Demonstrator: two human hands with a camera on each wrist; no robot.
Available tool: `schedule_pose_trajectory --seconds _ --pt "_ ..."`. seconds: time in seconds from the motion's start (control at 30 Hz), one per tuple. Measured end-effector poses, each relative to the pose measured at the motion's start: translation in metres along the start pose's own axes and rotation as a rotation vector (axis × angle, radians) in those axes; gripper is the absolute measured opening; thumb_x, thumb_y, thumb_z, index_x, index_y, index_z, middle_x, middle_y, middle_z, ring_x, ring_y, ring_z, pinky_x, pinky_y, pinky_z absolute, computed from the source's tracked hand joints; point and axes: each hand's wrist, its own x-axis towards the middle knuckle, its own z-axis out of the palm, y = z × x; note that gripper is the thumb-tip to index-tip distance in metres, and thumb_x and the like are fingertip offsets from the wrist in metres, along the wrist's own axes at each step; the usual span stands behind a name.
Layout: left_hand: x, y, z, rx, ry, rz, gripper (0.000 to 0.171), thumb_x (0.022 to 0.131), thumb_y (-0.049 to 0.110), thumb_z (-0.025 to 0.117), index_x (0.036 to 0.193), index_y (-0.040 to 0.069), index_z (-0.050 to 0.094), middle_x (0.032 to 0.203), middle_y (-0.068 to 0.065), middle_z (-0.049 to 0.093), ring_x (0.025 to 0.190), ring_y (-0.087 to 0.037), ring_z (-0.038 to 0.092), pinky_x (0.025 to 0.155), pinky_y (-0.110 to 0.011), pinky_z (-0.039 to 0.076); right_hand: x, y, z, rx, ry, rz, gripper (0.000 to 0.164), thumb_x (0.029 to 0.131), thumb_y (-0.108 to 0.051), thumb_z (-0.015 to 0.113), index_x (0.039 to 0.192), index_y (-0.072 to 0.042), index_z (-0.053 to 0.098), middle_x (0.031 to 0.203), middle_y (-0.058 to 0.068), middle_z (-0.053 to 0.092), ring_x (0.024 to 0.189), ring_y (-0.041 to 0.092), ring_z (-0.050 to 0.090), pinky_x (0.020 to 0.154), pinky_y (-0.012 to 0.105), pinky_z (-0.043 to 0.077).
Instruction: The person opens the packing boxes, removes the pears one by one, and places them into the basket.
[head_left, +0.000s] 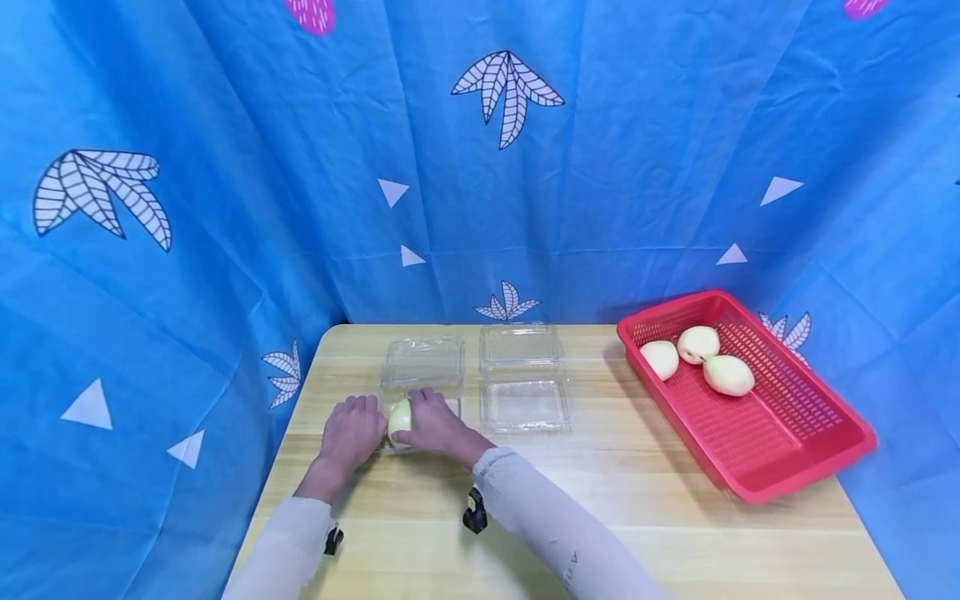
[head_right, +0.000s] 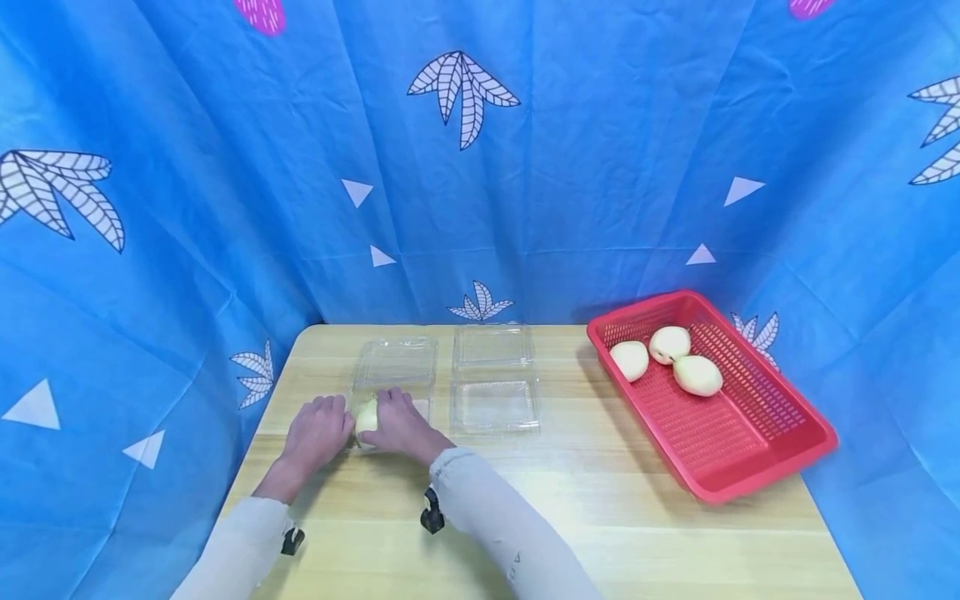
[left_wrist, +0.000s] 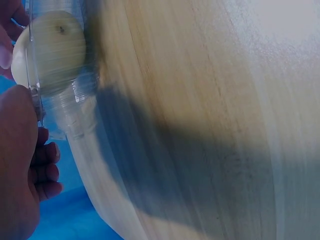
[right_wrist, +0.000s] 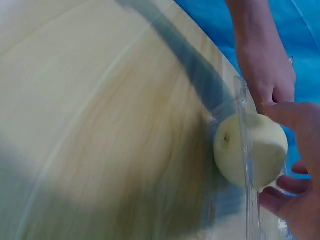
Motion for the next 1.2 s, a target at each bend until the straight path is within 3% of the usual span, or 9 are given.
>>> schedule_pose_trajectory --seconds 0.1,0.23,0.4,0.57,0.73,1.2 --pt "0.0 -0.001 0.001 0.038 0.047 0.051 0.018 0.082 0.013 0.061 0.07 0.006 0.05 0.061 -0.002 0.036 0.054 -0.022 0.042 0.05 -0.028 0.026 0.004 -0.003 0.002 0.049 -0.006 0.049 0.091 0.083 -0.049 0.083 0.151 -0.001 0.045 0.141 0.018 0.059 0.118 0.028 0.062 0.092 0.033 0.059" --pt "0.001 0.0 -0.001 0.065 0.015 0.087 0.018 0.083 0.01 0.059 0.067 0.007 0.052 0.064 -0.003 0.038 0.055 -0.021 0.039 0.05 -0.028 0.026 0.006 -0.004 0.007 0.102 -0.008 0.102 0.094 0.08 -0.047 0.087 0.15 0.0 0.046 0.137 0.018 0.06 0.113 0.026 0.062 0.089 0.031 0.059" --pt "0.001 0.002 -0.002 0.079 0.033 0.111 0.019 0.082 0.009 0.054 0.063 0.007 0.052 0.064 -0.004 0.039 0.054 -0.021 0.038 0.049 -0.029 0.026 0.006 -0.003 0.013 0.134 -0.004 0.136 0.094 0.08 -0.048 0.087 0.149 0.002 0.046 0.133 0.018 0.061 0.112 0.028 0.063 0.088 0.032 0.06" --pt "0.003 0.003 -0.003 0.027 0.059 0.047 0.019 0.081 0.012 0.061 0.067 0.007 0.05 0.061 -0.003 0.035 0.054 -0.022 0.04 0.049 -0.028 0.027 0.009 -0.003 0.015 0.196 0.016 0.172 0.092 0.081 -0.044 0.087 0.149 0.001 0.046 0.127 0.017 0.062 0.107 0.027 0.064 0.084 0.031 0.06" --pt "0.003 0.005 -0.004 -0.031 0.041 -0.034 0.023 0.082 0.014 0.066 0.07 0.006 0.048 0.058 -0.004 0.043 0.054 -0.022 0.043 0.049 -0.03 0.032 0.01 -0.007 0.016 0.249 0.02 0.207 0.091 0.08 -0.037 0.089 0.15 -0.001 0.045 0.122 0.016 0.063 0.098 0.025 0.065 0.076 0.029 0.059" --pt "-0.003 0.004 0.002 -0.08 -0.012 -0.094 0.023 0.087 0.015 0.062 0.072 0.005 0.048 0.061 -0.009 0.052 0.055 -0.026 0.047 0.051 -0.037 0.04 0.01 -0.009 0.014 0.232 -0.018 0.212 0.092 0.075 -0.033 0.09 0.15 -0.003 0.046 0.135 0.018 0.06 0.11 0.031 0.067 0.091 0.035 0.061"
